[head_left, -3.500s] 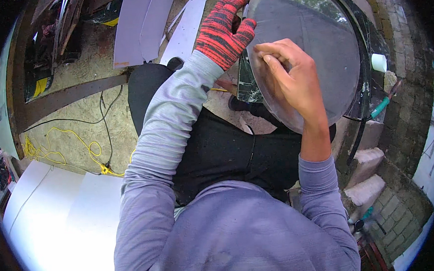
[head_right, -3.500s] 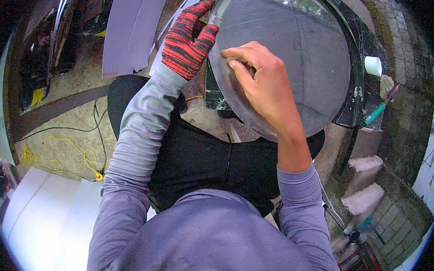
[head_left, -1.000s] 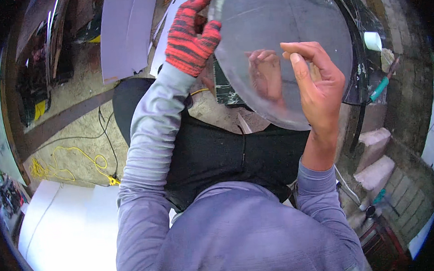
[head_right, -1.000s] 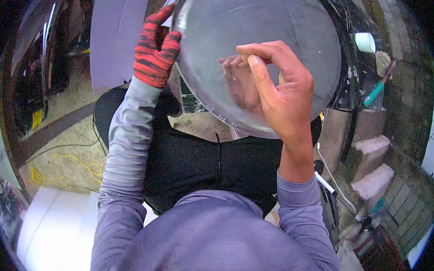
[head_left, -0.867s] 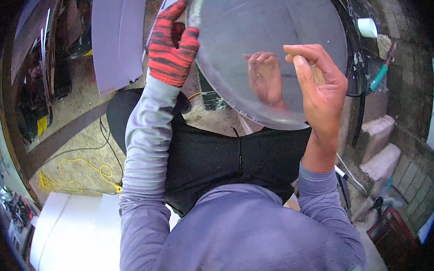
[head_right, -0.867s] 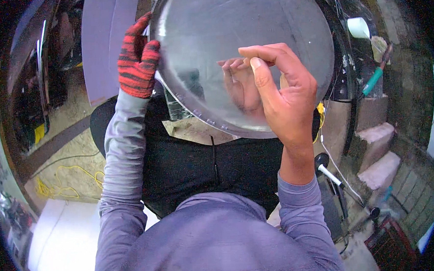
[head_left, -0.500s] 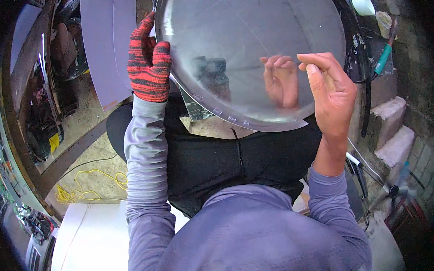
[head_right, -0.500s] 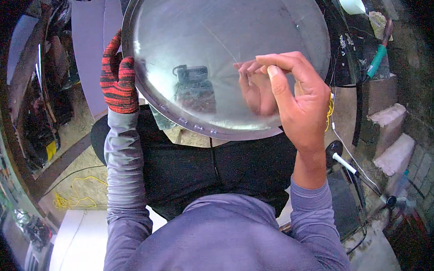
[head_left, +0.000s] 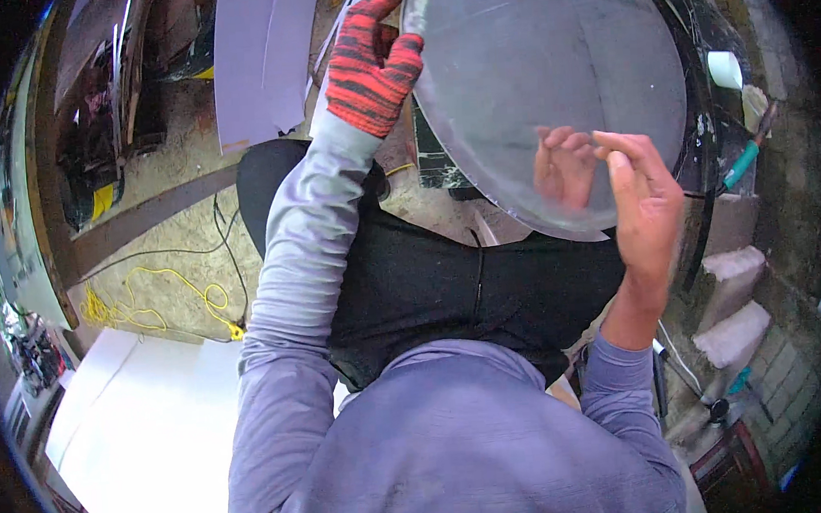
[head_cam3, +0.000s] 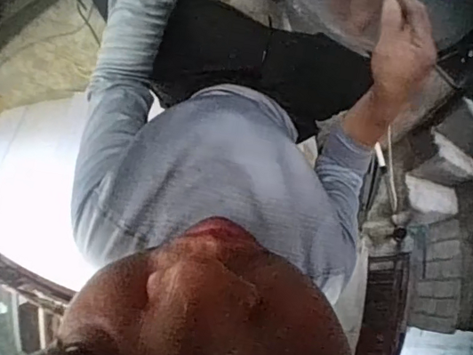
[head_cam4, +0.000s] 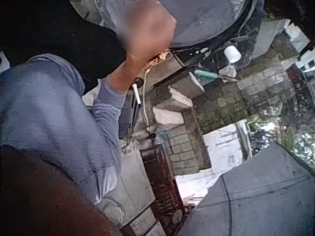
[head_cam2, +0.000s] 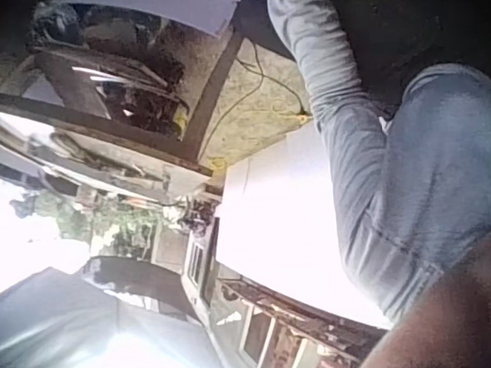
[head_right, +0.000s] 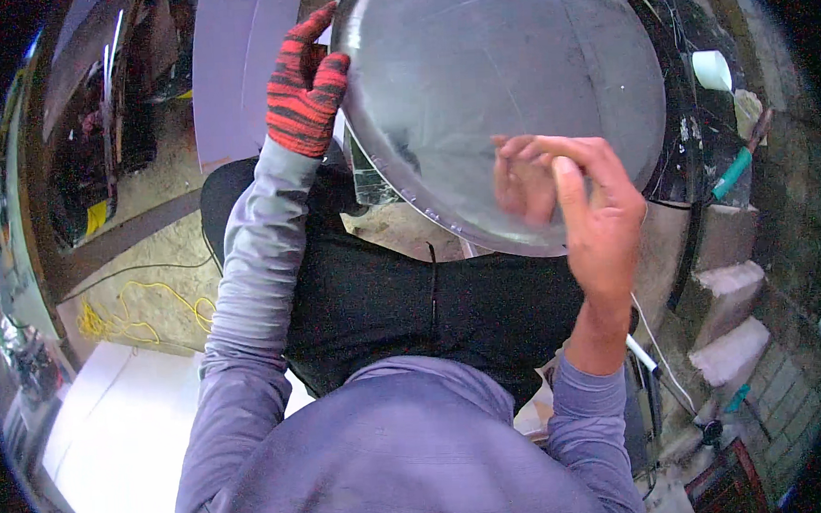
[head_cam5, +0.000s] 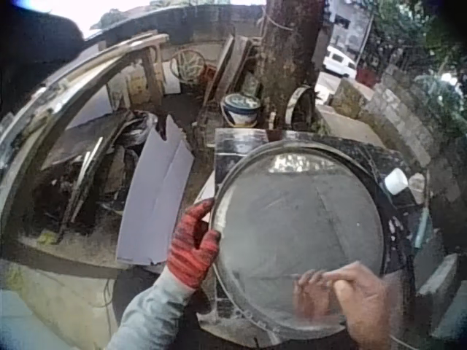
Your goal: Soldering a metal frame or rim onto a circular mirror or sign base.
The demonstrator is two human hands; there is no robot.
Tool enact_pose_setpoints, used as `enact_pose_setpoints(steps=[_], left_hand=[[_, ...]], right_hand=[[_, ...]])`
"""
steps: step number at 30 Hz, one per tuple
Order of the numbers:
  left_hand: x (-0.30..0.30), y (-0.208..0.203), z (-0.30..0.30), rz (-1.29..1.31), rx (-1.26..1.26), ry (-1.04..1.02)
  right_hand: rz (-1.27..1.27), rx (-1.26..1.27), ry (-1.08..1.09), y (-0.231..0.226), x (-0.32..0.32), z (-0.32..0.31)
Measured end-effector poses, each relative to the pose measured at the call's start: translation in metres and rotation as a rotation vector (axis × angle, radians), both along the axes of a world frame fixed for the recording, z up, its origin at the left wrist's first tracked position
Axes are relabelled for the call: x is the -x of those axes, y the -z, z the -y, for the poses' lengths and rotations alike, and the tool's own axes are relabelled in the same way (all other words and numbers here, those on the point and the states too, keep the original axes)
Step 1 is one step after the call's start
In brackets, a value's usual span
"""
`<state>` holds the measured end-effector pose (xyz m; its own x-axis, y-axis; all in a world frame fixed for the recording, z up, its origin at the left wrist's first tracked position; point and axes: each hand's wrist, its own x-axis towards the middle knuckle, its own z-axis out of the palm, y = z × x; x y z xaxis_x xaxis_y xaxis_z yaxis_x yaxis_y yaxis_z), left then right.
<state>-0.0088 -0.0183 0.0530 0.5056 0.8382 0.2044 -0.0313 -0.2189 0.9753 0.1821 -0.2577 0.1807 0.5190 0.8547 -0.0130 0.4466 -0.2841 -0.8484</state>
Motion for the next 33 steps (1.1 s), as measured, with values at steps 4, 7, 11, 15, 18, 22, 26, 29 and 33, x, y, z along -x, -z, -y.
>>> enact_pose_setpoints(steps=[4, 7, 11, 15, 18, 22, 26, 29, 33], left_hand=[[-0.001, 0.002, 0.004, 0.012, 0.054, -0.007], [-0.003, 0.001, 0.004, 0.063, 0.062, 0.019], [-0.004, 0.001, 0.002, 0.017, 0.011, 0.016], [-0.004, -0.001, 0.004, -0.037, -0.036, -0.023], [-0.005, -0.005, 0.005, -0.057, -0.118, -0.047], [-0.01, -0.012, 0.008, -0.007, -0.049, -0.061], [-0.009, -0.015, 0.007, -0.046, -0.054, -0.052], [-0.007, -0.016, 0.007, -0.058, 0.006, -0.037], [-0.007, -0.018, 0.008, -0.049, -0.033, -0.066]], right_hand=[[0.019, -0.03, -0.224, 0.015, 0.031, -0.039], [0.035, 0.018, -0.303, 0.026, 0.053, -0.069], [0.152, 0.065, -0.371, 0.023, 0.062, -0.086], [0.197, 0.118, -0.382, 0.024, 0.067, -0.092], [0.168, 0.145, -0.377, 0.024, 0.066, -0.092], [0.177, 0.138, -0.386, 0.026, 0.065, -0.093], [0.188, 0.137, -0.401, 0.027, 0.063, -0.093], [0.176, 0.141, -0.41, 0.027, 0.063, -0.093], [0.196, 0.144, -0.406, 0.026, 0.063, -0.093]])
